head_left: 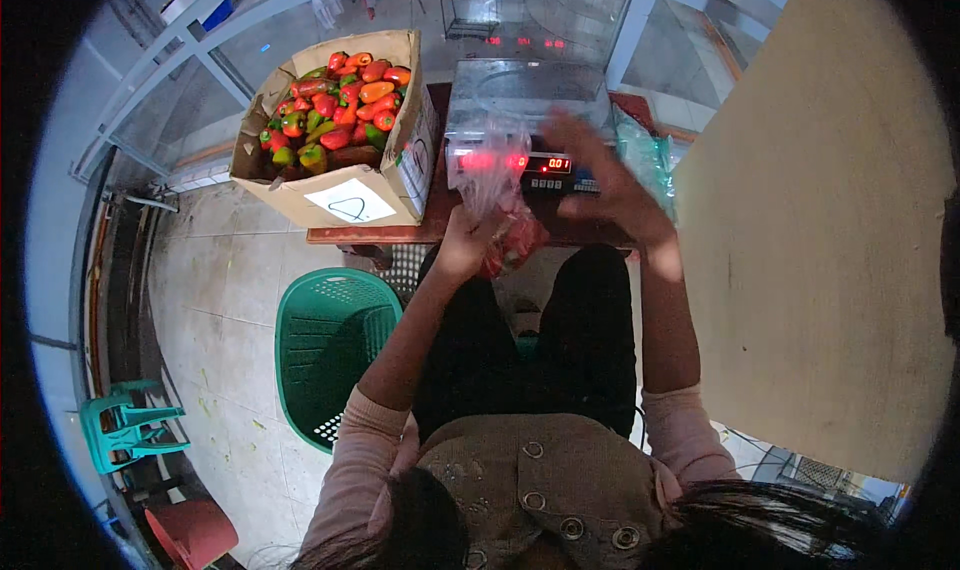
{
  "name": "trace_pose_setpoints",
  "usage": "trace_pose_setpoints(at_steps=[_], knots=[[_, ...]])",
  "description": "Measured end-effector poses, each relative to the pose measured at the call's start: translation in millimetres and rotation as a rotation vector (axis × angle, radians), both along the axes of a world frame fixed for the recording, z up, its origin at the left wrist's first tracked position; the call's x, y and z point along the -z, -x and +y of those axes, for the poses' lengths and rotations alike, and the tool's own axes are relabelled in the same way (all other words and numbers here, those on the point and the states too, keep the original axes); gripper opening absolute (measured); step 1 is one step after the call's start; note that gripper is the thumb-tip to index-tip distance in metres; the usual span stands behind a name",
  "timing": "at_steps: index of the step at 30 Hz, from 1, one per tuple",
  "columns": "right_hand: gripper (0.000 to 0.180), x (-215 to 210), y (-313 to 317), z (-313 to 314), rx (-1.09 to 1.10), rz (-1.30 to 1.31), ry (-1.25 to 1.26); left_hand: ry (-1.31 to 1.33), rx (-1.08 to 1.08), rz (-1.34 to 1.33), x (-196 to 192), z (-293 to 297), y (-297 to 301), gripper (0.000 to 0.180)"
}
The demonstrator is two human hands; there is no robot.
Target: The person takes peppers from a cardboard box, weighs them on a digital scale, packs them into a plastic bag, seals the bag, drops it into a green basket, and opens another plastic bag.
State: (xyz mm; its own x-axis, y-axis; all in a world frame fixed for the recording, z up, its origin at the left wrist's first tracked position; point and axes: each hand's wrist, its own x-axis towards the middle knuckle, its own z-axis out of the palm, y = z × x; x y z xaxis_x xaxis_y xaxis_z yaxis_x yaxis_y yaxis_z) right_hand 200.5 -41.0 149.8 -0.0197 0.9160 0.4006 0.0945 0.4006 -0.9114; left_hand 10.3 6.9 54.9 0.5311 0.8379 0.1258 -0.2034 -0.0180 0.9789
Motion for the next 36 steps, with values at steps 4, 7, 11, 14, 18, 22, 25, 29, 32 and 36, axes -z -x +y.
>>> trace_pose_setpoints(at_steps=[4,7,11,14,18,22,25,29,32,36], knots=[[0.076,59,13,-3,-0.442,-0.198,0.331,-0.214,0.155,0.151,-34,0,-8,0.02],[0.054,91,30,2,-0.305,-0.114,0.408,-0.519,0.148,0.277,-48,3,-7,0.019],[0.032,82,42,-3,-0.323,-0.034,0.341,-0.713,0.303,0.577,-64,25,-6,0.032],[0.024,82,49,-2,-0.215,0.018,0.625,-0.727,0.182,0.26,-51,37,-9,0.047],[0.025,84,52,-1,-0.07,0.082,0.257,-0.275,0.348,0.183,-39,21,5,0.04],[0.03,160,34,11,0.201,-0.807,-0.295,0.172,0.494,0.092,-11,11,15,0.045],[0.039,154,36,9,0.042,-0.775,-0.247,0.272,0.509,0.346,13,6,33,0.039],[0.049,108,40,-2,-0.144,-1.105,-0.032,0.056,0.476,0.508,32,-10,37,0.032],[0.044,148,27,7,-0.026,-0.711,-0.079,-0.194,0.444,0.58,32,-18,22,0.028],[0.039,110,21,12,0.127,-0.876,-0.422,0.088,0.512,0.324,32,-26,24,0.026]])
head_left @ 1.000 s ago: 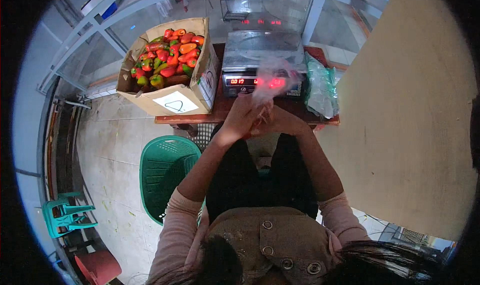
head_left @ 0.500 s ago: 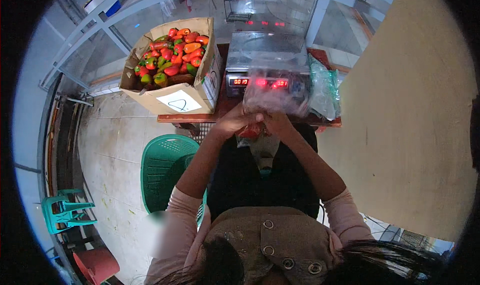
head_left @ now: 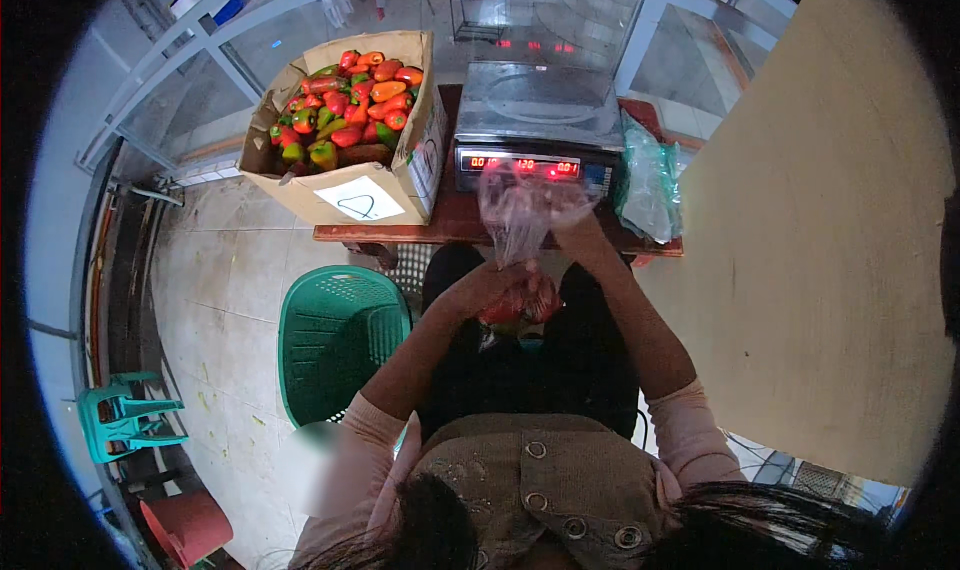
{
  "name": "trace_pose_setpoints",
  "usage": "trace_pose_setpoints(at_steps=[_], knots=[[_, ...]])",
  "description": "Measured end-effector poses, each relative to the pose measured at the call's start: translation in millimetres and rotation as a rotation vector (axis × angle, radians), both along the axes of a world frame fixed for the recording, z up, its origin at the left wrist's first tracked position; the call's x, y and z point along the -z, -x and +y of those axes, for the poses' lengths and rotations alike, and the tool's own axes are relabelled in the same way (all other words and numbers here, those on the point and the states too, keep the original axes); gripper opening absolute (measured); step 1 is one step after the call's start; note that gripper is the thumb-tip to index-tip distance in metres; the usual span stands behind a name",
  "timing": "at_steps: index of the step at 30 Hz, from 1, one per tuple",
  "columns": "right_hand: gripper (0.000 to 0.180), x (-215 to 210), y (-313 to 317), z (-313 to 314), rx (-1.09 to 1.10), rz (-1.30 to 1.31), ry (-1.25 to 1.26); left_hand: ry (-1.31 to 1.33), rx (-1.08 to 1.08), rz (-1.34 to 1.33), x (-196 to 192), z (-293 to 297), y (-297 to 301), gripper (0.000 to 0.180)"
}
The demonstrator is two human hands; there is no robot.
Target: The person takes peppers from a cardboard box, weighs them on a digital scale, packs them into a plastic bag, seals the bag, drops it into a green basket, and opens another plastic bag.
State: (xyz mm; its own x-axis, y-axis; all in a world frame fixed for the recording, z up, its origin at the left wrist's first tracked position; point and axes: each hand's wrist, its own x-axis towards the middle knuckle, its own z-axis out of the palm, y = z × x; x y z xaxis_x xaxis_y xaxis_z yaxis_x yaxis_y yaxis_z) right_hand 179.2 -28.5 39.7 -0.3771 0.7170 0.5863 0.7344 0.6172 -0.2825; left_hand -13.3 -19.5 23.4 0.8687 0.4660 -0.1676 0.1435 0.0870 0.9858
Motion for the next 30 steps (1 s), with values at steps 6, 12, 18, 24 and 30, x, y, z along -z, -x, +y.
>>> trace_pose_setpoints(at_steps=[6,12,18,24,30], knots=[[0.014,-56,-45,-7,0.229,0.691,0.294,0.184,-0.018,-0.139,-21,5,-7,0.029],[0.019,-84,-96,-27,0.571,0.773,0.081,0.034,-0.023,-0.103,6,30,-28,0.029],[0.017,-98,-12,-23,0.248,-0.266,-0.266,-0.624,0.001,0.096,5,41,-37,0.017],[0.016,-83,-66,-37,0.279,0.306,0.498,-0.998,-0.018,-0.055,-9,56,-17,0.006],[0.014,-111,-97,-45,0.63,0.191,0.032,-0.911,-0.043,0.069,15,67,-7,0.008]])
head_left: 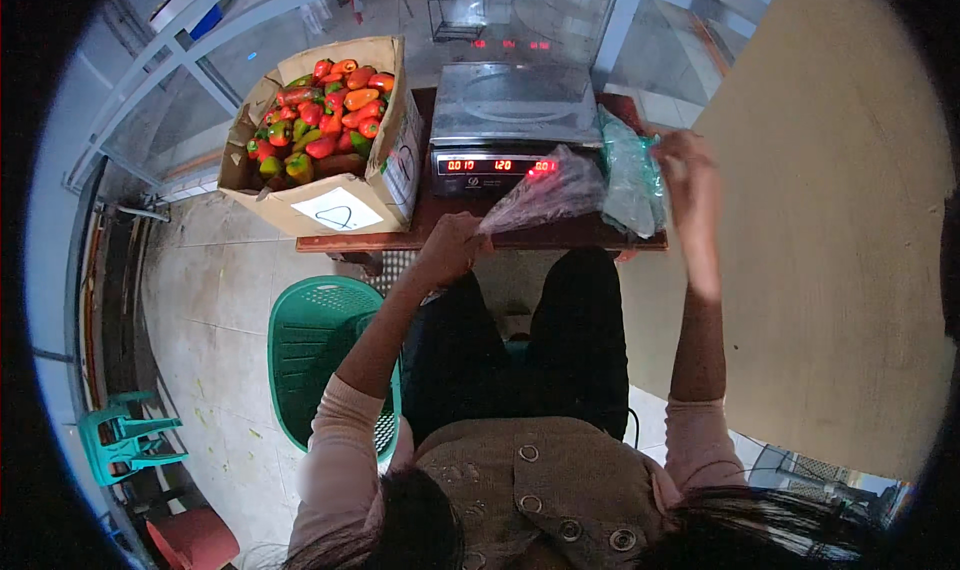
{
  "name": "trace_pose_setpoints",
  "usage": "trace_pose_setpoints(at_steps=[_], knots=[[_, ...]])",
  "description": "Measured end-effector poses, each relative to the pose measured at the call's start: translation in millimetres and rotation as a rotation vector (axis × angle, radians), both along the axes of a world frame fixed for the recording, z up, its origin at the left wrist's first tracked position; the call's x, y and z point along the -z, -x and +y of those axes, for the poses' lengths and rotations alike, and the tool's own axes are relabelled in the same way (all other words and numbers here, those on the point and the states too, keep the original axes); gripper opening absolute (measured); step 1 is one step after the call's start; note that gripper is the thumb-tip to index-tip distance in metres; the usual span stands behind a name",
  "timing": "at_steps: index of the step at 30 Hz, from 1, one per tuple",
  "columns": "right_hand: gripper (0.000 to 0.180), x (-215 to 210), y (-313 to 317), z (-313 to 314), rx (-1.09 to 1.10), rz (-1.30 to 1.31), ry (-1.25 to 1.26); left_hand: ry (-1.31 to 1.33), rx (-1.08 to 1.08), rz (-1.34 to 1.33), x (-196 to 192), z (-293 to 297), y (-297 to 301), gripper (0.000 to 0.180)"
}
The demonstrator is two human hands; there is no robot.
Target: The person takes peppers from a cardboard box, weighs them on a digital scale, packs them into a plastic bag, seals the bag, drops it into a green basket, and opens another plastic bag.
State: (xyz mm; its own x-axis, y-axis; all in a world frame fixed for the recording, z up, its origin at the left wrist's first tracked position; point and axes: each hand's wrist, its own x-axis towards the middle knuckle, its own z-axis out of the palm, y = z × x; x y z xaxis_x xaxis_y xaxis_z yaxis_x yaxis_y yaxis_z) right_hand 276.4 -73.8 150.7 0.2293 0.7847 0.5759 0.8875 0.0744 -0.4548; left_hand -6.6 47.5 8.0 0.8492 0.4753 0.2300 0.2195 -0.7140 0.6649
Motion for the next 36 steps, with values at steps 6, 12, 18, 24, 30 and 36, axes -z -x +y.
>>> trace_pose_setpoints(at_steps=[6,12,18,24,30,36], knots=[[0.054,76,97,31,-0.379,-0.684,0.183,-0.107,-0.04,-0.029,-14,-16,-43,0.016],[0.018,88,60,1,-0.445,0.076,0.391,-0.36,-0.096,0.214,-35,-23,-26,0.022],[0.025,54,65,-29,-0.495,0.475,0.583,-0.03,-0.106,-0.079,-38,-38,-27,0.018],[0.025,42,80,-54,-0.449,0.547,0.467,0.021,-0.128,-0.225,-41,-31,-35,0.018],[0.023,10,71,-62,-0.34,0.305,0.454,0.001,-0.109,-0.254,-71,-44,-32,0.016],[0.017,32,33,-56,-0.259,0.137,0.11,-0.061,0.037,-0.178,-94,-47,-33,0.015]])
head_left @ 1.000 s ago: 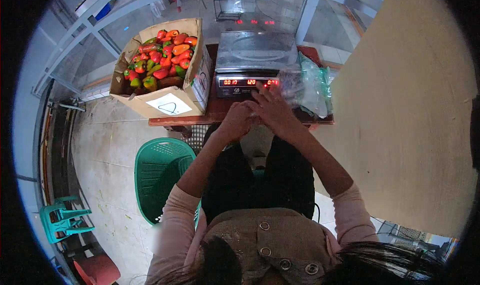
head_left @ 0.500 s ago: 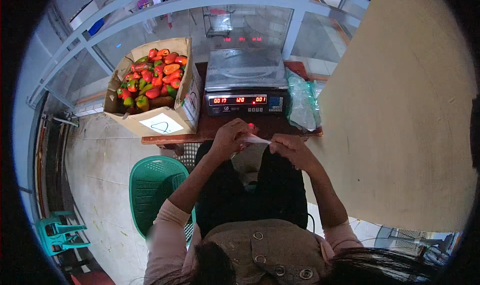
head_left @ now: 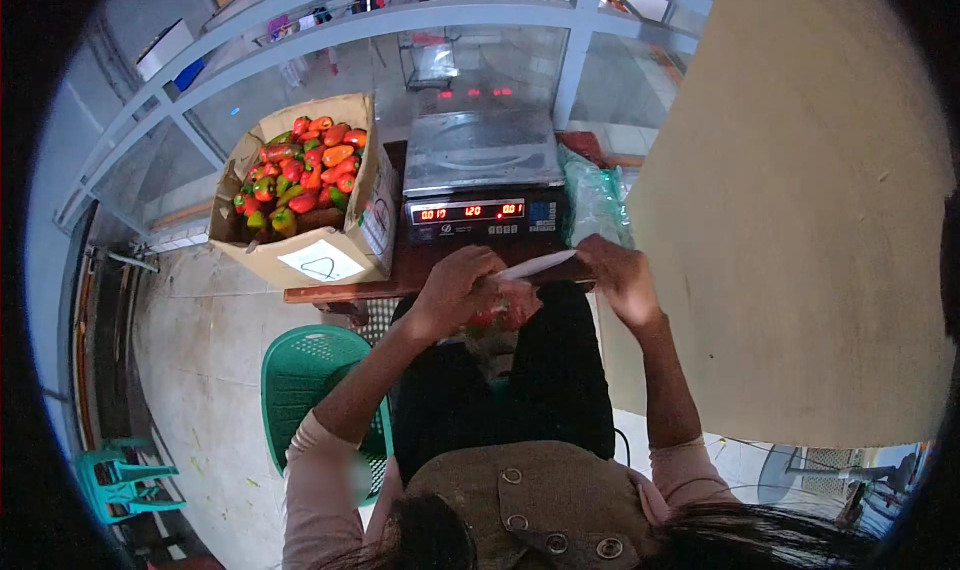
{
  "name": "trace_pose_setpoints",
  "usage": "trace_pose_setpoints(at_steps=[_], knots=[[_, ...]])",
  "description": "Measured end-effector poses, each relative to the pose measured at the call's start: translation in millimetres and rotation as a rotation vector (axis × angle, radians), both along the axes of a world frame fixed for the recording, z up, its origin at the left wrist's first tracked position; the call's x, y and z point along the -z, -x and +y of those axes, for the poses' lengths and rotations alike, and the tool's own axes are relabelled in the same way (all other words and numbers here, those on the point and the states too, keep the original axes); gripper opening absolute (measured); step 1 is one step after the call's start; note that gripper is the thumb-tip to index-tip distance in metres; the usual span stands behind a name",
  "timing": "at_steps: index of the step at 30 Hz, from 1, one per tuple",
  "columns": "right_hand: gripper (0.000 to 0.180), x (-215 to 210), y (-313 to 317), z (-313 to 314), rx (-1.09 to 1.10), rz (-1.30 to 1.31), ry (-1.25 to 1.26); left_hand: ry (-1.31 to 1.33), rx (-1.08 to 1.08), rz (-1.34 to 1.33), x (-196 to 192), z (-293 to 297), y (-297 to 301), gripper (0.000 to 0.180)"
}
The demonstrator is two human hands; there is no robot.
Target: The person takes peppers from a cardboard box, weighs them on a digital scale, packs them into a plastic bag, seals the bag, drops it into a green basket, and opens another plastic bag.
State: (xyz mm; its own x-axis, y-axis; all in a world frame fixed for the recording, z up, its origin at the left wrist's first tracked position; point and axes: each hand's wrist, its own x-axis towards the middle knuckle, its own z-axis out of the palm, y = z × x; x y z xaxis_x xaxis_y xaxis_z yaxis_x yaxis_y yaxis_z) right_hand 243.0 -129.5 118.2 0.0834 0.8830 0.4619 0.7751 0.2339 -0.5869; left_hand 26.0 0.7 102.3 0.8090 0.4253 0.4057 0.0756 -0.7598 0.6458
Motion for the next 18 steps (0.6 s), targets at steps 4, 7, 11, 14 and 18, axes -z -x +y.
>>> trace_pose_setpoints(at_steps=[4,7,11,14,18], knots=[[0.013,-27,15,0,-0.004,-0.009,0.182,-0.159,0.013,0.103,5,11,-5,0.013],[0.01,-28,17,-1,-0.014,-0.093,0.17,-0.232,0.022,0.119,6,16,-9,0.015],[0.009,-31,19,1,-0.062,0.034,0.053,-0.144,0.042,0.014,13,14,-17,0.017],[0.012,-35,21,9,-0.079,0.015,-0.003,0.304,0.101,0.063,28,17,-28,0.021],[0.011,-51,22,10,-0.03,-0.011,0.099,0.61,0.224,0.028,11,11,-33,0.025]])
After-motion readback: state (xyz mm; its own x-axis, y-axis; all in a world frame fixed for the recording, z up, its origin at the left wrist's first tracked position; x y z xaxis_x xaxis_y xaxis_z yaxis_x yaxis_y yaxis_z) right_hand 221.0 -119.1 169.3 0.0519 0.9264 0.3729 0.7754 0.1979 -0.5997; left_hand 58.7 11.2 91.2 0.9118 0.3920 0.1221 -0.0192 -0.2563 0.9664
